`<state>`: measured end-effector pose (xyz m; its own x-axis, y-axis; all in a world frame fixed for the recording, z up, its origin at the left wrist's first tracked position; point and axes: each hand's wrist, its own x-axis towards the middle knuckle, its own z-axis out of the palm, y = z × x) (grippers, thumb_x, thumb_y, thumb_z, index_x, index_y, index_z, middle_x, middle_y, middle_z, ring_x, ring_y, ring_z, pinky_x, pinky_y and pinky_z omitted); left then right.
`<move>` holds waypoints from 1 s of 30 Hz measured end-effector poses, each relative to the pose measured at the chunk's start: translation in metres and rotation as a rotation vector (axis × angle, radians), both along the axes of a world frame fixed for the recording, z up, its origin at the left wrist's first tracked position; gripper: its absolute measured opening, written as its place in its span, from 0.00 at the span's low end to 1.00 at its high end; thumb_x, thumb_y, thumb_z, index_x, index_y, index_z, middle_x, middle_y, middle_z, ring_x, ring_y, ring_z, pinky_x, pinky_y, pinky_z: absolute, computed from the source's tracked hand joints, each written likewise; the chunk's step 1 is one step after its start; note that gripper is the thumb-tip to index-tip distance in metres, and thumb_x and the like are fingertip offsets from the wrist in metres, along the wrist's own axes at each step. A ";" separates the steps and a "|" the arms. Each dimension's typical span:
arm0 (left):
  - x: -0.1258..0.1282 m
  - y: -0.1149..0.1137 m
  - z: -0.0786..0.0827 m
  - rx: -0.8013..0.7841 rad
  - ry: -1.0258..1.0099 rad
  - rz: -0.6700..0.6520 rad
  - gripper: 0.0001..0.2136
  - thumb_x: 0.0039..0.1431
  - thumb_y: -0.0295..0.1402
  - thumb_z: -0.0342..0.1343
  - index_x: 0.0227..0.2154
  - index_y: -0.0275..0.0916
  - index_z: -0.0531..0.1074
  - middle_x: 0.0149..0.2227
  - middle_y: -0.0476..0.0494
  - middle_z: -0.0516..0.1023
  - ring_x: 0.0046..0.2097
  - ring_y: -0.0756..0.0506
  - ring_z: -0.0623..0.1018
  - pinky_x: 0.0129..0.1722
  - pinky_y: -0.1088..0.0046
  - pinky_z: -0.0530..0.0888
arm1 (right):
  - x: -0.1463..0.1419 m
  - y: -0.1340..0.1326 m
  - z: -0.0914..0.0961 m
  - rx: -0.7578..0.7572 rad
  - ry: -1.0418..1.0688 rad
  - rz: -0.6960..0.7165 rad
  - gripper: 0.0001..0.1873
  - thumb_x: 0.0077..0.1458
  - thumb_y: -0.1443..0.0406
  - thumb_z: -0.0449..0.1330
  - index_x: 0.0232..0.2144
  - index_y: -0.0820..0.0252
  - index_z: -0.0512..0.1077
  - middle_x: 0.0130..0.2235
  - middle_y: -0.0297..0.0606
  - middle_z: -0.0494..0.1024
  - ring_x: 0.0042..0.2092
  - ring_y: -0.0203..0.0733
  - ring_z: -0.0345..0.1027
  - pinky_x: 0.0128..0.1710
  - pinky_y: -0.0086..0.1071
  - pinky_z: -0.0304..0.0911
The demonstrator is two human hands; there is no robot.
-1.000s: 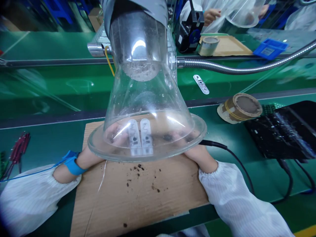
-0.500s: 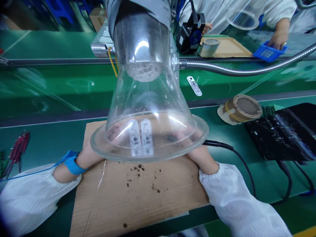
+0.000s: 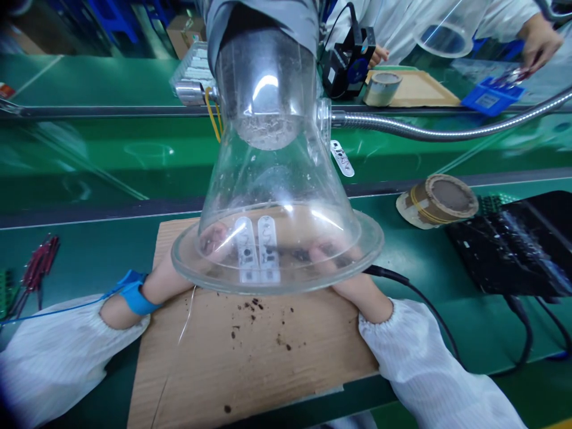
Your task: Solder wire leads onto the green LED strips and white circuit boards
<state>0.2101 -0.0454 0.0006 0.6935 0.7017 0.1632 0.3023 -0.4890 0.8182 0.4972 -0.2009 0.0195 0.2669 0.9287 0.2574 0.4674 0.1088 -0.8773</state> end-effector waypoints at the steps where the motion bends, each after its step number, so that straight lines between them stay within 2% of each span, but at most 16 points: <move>1: 0.000 0.000 0.000 0.008 0.013 -0.003 0.04 0.70 0.33 0.58 0.37 0.43 0.71 0.32 0.49 0.73 0.34 0.46 0.75 0.33 0.68 0.75 | 0.000 0.000 0.000 0.001 -0.009 0.005 0.16 0.68 0.49 0.66 0.35 0.52 0.80 0.37 0.38 0.84 0.40 0.48 0.81 0.45 0.42 0.81; 5: 0.002 -0.001 0.002 0.016 0.051 -0.024 0.01 0.70 0.32 0.58 0.40 0.42 0.73 0.32 0.49 0.75 0.34 0.47 0.76 0.34 0.70 0.75 | 0.000 0.001 0.000 0.005 -0.034 0.023 0.16 0.69 0.50 0.65 0.35 0.53 0.80 0.37 0.38 0.84 0.39 0.47 0.81 0.45 0.42 0.80; 10: 0.003 -0.001 0.002 0.019 0.046 -0.031 0.03 0.70 0.33 0.58 0.43 0.42 0.75 0.33 0.48 0.77 0.37 0.46 0.78 0.35 0.70 0.76 | 0.000 0.001 0.000 0.016 -0.038 0.031 0.17 0.69 0.49 0.65 0.35 0.53 0.80 0.37 0.38 0.84 0.39 0.46 0.80 0.45 0.41 0.80; 15: 0.001 -0.001 0.001 -0.020 -0.016 -0.008 0.02 0.70 0.33 0.59 0.40 0.43 0.73 0.31 0.49 0.74 0.35 0.46 0.76 0.33 0.69 0.76 | -0.002 -0.001 0.000 0.013 -0.031 0.012 0.17 0.68 0.49 0.66 0.34 0.53 0.80 0.36 0.38 0.84 0.38 0.47 0.80 0.44 0.42 0.80; 19: 0.001 -0.002 0.006 -0.045 -0.062 0.070 0.06 0.73 0.36 0.57 0.38 0.44 0.69 0.29 0.51 0.70 0.31 0.47 0.74 0.30 0.69 0.75 | -0.001 -0.002 0.001 0.024 -0.003 -0.098 0.17 0.68 0.48 0.66 0.35 0.51 0.81 0.35 0.36 0.84 0.36 0.44 0.79 0.40 0.38 0.78; 22: 0.004 -0.002 0.009 -0.053 -0.062 0.112 0.05 0.75 0.38 0.54 0.41 0.43 0.68 0.31 0.51 0.73 0.30 0.48 0.74 0.30 0.69 0.74 | 0.001 -0.001 0.002 0.047 0.025 -0.168 0.19 0.66 0.45 0.66 0.33 0.50 0.81 0.34 0.35 0.83 0.36 0.45 0.78 0.39 0.38 0.77; 26: 0.004 -0.001 0.008 -0.029 0.005 0.080 0.06 0.76 0.36 0.50 0.48 0.42 0.69 0.33 0.49 0.79 0.31 0.47 0.77 0.32 0.68 0.75 | 0.001 0.000 0.002 0.030 0.047 -0.204 0.20 0.64 0.43 0.67 0.32 0.49 0.80 0.32 0.35 0.81 0.35 0.46 0.77 0.39 0.40 0.77; 30: 0.001 -0.002 0.001 -0.021 0.039 0.005 0.06 0.74 0.35 0.52 0.48 0.44 0.71 0.28 0.50 0.77 0.29 0.43 0.78 0.32 0.66 0.75 | -0.002 -0.002 0.004 0.009 0.024 -0.244 0.23 0.62 0.40 0.67 0.30 0.49 0.79 0.32 0.36 0.80 0.36 0.48 0.77 0.37 0.42 0.77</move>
